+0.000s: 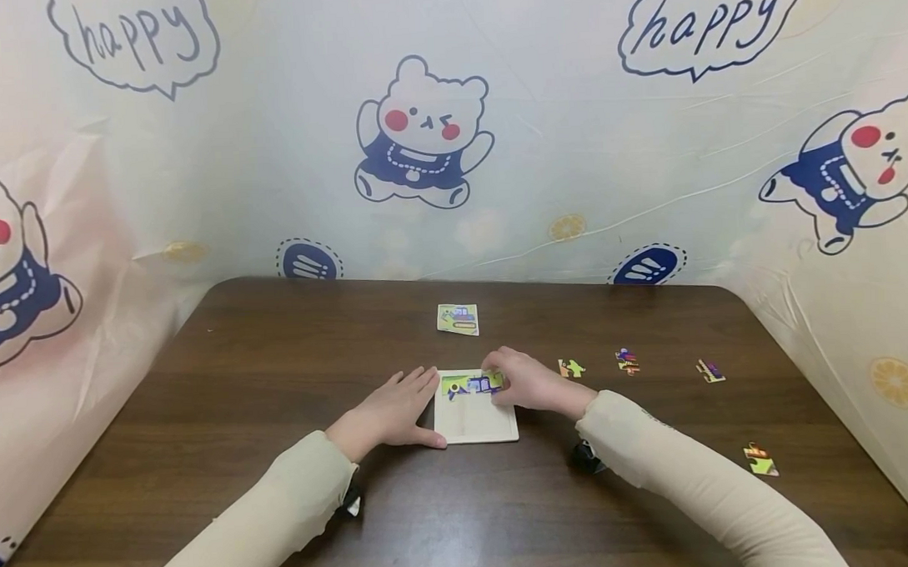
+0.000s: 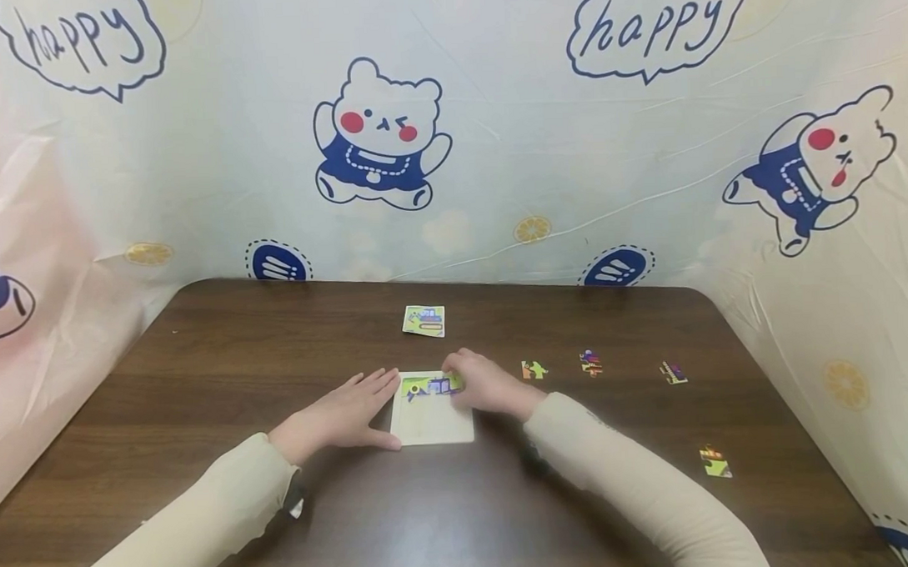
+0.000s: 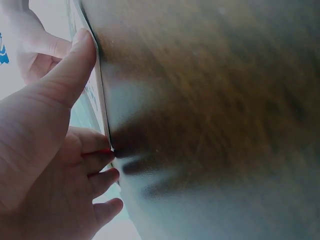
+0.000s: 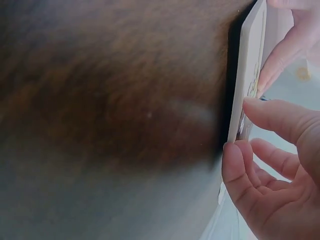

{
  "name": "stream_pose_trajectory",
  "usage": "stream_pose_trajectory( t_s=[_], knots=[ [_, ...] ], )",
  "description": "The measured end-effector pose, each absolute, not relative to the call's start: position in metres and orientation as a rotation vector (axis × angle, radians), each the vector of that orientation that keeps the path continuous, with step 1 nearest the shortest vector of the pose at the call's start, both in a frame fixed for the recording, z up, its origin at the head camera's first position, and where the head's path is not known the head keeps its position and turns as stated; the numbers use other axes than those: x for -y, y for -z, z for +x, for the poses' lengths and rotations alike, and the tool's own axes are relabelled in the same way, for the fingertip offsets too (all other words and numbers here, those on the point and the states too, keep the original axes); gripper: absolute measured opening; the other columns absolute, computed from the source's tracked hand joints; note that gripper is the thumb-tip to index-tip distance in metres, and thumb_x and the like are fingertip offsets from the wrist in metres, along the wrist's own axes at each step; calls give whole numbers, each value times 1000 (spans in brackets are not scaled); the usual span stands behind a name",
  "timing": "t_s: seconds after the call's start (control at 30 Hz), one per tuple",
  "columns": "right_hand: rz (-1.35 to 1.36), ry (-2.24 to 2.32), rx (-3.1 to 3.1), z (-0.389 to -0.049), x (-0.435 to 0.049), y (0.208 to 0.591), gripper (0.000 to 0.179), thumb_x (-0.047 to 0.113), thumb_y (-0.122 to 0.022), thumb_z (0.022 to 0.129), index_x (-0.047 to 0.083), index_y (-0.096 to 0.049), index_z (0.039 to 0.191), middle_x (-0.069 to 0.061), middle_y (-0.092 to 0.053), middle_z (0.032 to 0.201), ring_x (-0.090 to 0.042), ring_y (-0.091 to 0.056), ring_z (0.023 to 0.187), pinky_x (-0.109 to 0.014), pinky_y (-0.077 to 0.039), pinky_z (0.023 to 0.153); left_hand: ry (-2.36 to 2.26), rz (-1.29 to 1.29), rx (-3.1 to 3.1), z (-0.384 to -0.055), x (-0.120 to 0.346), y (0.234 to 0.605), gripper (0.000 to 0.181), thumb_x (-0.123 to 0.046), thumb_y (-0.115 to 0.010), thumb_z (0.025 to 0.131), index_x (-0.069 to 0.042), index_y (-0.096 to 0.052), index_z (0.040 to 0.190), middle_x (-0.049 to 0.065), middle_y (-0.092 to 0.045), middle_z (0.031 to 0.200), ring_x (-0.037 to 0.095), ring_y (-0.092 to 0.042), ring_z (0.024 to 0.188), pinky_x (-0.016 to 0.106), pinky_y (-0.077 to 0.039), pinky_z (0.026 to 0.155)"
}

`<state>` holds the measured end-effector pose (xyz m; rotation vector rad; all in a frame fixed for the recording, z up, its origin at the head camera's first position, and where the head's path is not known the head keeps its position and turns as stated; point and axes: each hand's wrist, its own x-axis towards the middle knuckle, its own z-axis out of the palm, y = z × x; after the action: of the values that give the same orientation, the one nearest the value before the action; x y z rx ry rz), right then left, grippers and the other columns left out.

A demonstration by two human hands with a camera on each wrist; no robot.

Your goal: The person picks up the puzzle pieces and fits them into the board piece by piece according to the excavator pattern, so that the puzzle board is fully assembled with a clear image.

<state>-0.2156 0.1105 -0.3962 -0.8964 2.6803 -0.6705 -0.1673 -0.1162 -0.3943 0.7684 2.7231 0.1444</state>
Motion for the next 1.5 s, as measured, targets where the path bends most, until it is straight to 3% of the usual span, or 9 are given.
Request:
stream_pose_trajectory(
  t_s=[0.63, 0.77, 1.0, 1.5],
  knots=[
    [-953, 518, -2749, -213, -109, 394, 28, 9, -74, 77, 1, -68, 103, -8, -58, 101, -18, -56, 87, -33, -48, 77, -154, 757, -2717, -167, 116, 395, 98, -61, -61, 76, 3, -28, 142, 15, -22, 149, 30, -18, 136, 47, -16, 107],
    [-972, 529, -2742, -213, -110, 392, 28, 9, -74, 77, 1, -68, 103, -8, -58, 100, -18, -55, 86, -33, -48, 76, -151, 758, -2719, -167, 117, 395, 98, -61, -61, 76, 3, -28, 142, 15, -22, 149, 30, -18, 136, 47, -16, 107],
    [-940, 645, -2791, -219, -129, 385, 32, 10, -72, 79, 1, -66, 109, -8, -60, 100, -16, -52, 72, -27, -45, 61, -144, 766, -2722, -167, 117, 395, 97, -62, -61, 76, 3, -29, 142, 15, -23, 148, 30, -18, 136, 46, -16, 108],
    [-788, 763, -2823, -235, -208, 385, 39, 13, -71, 81, -2, -60, 115, -12, -57, 96, -17, -48, 69, -29, -44, 57, -128, 777, -2729, -168, 116, 397, 98, -62, -60, 77, 3, -28, 142, 15, -23, 148, 30, -19, 135, 45, -14, 108]
  ],
)
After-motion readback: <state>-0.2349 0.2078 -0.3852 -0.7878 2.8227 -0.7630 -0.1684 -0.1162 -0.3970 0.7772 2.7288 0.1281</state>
